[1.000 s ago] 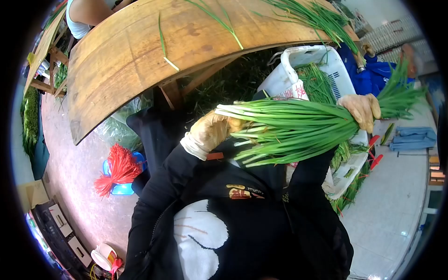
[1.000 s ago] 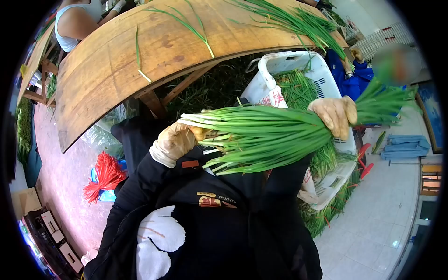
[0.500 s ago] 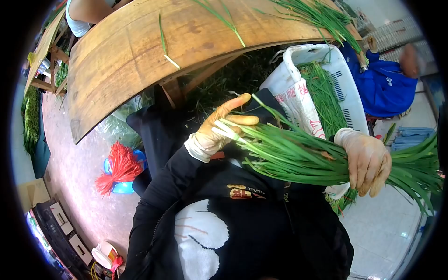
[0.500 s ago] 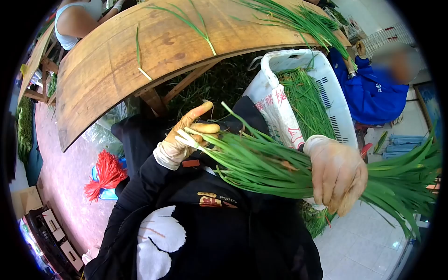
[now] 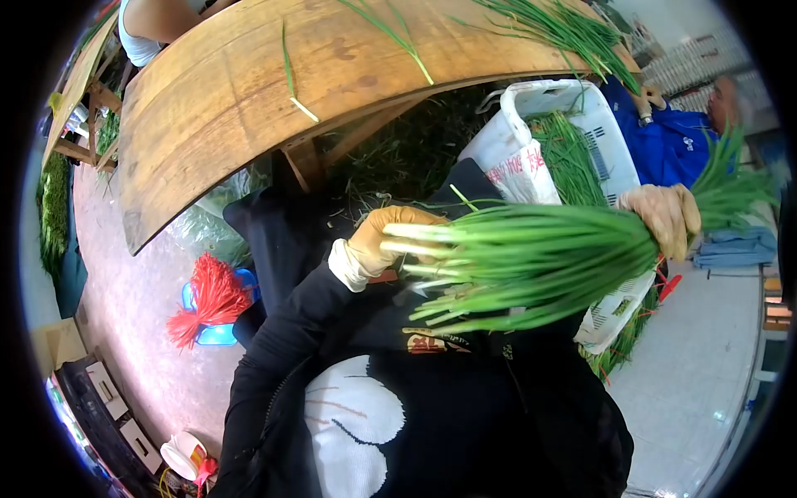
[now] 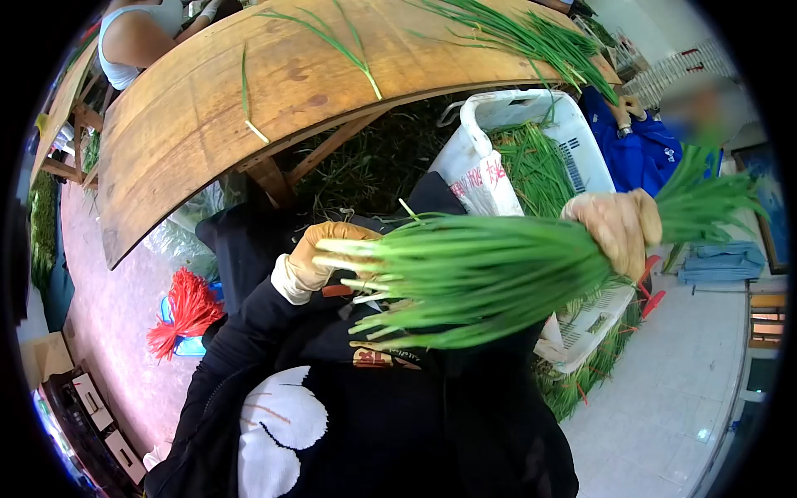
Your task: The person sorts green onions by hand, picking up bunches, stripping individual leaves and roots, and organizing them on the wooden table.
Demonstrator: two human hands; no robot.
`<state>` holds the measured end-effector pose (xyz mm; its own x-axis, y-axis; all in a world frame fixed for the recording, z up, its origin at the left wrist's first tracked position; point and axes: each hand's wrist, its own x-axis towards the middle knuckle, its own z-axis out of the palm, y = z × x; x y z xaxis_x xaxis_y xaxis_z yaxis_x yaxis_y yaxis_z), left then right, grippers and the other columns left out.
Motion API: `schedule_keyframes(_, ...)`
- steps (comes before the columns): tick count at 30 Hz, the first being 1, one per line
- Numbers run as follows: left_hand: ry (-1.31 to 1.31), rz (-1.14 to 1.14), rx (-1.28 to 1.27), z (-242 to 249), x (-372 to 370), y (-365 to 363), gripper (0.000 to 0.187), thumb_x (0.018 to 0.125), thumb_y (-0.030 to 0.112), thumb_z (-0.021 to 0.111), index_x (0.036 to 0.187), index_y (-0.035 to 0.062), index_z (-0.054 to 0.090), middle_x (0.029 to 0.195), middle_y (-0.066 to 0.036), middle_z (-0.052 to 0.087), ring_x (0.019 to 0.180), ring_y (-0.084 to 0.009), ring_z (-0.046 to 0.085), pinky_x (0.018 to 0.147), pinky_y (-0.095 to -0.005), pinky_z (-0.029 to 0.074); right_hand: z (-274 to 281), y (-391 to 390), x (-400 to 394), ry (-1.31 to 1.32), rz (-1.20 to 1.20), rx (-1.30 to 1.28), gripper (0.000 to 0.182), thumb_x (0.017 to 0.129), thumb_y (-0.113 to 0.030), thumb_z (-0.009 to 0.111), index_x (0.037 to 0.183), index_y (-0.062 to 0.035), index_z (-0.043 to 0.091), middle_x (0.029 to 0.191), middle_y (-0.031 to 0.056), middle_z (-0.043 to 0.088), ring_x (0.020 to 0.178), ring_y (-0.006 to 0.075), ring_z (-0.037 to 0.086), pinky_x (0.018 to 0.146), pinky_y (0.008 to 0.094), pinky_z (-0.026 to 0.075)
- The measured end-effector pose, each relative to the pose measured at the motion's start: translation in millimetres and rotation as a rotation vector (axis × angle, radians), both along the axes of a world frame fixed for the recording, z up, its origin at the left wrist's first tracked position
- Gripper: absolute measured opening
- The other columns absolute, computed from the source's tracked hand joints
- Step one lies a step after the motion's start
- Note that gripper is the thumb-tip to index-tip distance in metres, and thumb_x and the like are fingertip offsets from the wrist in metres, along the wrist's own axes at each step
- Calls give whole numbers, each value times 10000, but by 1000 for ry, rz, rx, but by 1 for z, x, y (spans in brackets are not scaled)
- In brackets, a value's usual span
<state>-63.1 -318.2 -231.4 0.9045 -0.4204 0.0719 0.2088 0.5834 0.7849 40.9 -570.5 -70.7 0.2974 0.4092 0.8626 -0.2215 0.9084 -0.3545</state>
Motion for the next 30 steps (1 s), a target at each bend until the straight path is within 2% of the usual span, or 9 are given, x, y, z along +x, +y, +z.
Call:
schedule_keyframes(1, -135, -86, -184, -7, 0, 3, 494, 760, 288, 628, 1094, -50, 494, 1035, -191, 562, 896, -243, 581, 783, -319, 474, -5, 3, 9, 47, 106, 71, 331, 827, -95, 308, 519, -206, 356, 515, -52, 543, 449, 22, 455, 628, 192, 444)
schedule_keyframes(7, -266, 129, -10, 18, 2, 0, 515, 770, 338, 607, 1090, -50, 495, 1217, -220, 428, 1140, -260, 411, 934, -335, 323, -34, 3, 43, -2, 478, 113, 425, 871, -133, 220, 492, -140, 415, 456, -54, 481, 526, 56, 472, 821, 226, 367)
schedule_keyframes(10, -265, 135, -51, 17, 3, -2, 446, 764, 307, 623, 1038, -31, 529, 1204, -222, 441, 1129, -277, 421, 927, -360, 333, -46, -7, 38, 261, 203, 23, 450, 856, -145, 261, 465, -103, 479, 420, -66, 425, 536, 73, 475, 834, 216, 348)
schedule_keyframes(13, -128, 249, -81, 22, 1, -2, 372, 742, 261, 653, 962, -27, 563, 1142, -213, 497, 1088, -291, 456, 906, -383, 356, -52, -4, 53, -1, 261, 108, 437, 845, -117, 270, 464, -103, 484, 421, -75, 432, 577, 66, 486, 839, 217, 341)
schedule_keyframes(16, -78, 302, 24, 23, 5, 2, 208, 756, 30, 604, 954, -29, 583, 1014, -146, 583, 927, -191, 556, 787, -279, 459, -48, -9, 41, 45, 178, 84, 123, 767, -2, 388, 780, -38, 506, 426, -84, 443, 558, 63, 465, 839, 240, 339)
schedule_keyframes(19, -16, 222, 38, 26, 10, 10, 242, 746, 57, 624, 966, -34, 581, 1027, -134, 581, 921, -179, 558, 779, -266, 460, -49, -16, 40, 84, 71, 54, 365, 679, 87, 487, 1020, 19, 375, 413, -112, 397, 512, 74, 424, 838, 271, 341)
schedule_keyframes(21, -25, 243, -29, 19, 12, 14, 311, 716, 206, 674, 923, -5, 576, 1105, -231, 513, 972, -267, 539, 822, -330, 433, -46, -14, 38, 64, 3, 23, 300, 713, 61, 480, 996, 25, 389, 516, -82, 394, 589, 74, 434, 844, 282, 345)
schedule_keyframes(24, -45, 244, -249, 21, 9, 17, 231, 761, 117, 614, 931, -21, 540, 1052, -189, 560, 919, -193, 557, 791, -281, 442, -38, -13, 29, 175, -82, -40, 237, 753, 29, 469, 981, 28, 407, 671, -29, 390, 701, 85, 442, 859, 297, 349)
schedule_keyframes(30, -21, 286, -115, 13, -2, 32, 236, 777, 161, 609, 921, -8, 529, 1014, -177, 577, 782, -141, 561, 671, -239, 453, -37, -19, 22, 368, -188, -144, 366, 758, 1, 485, 1107, 61, 394, 692, -18, 394, 736, 100, 442, 876, 297, 342)
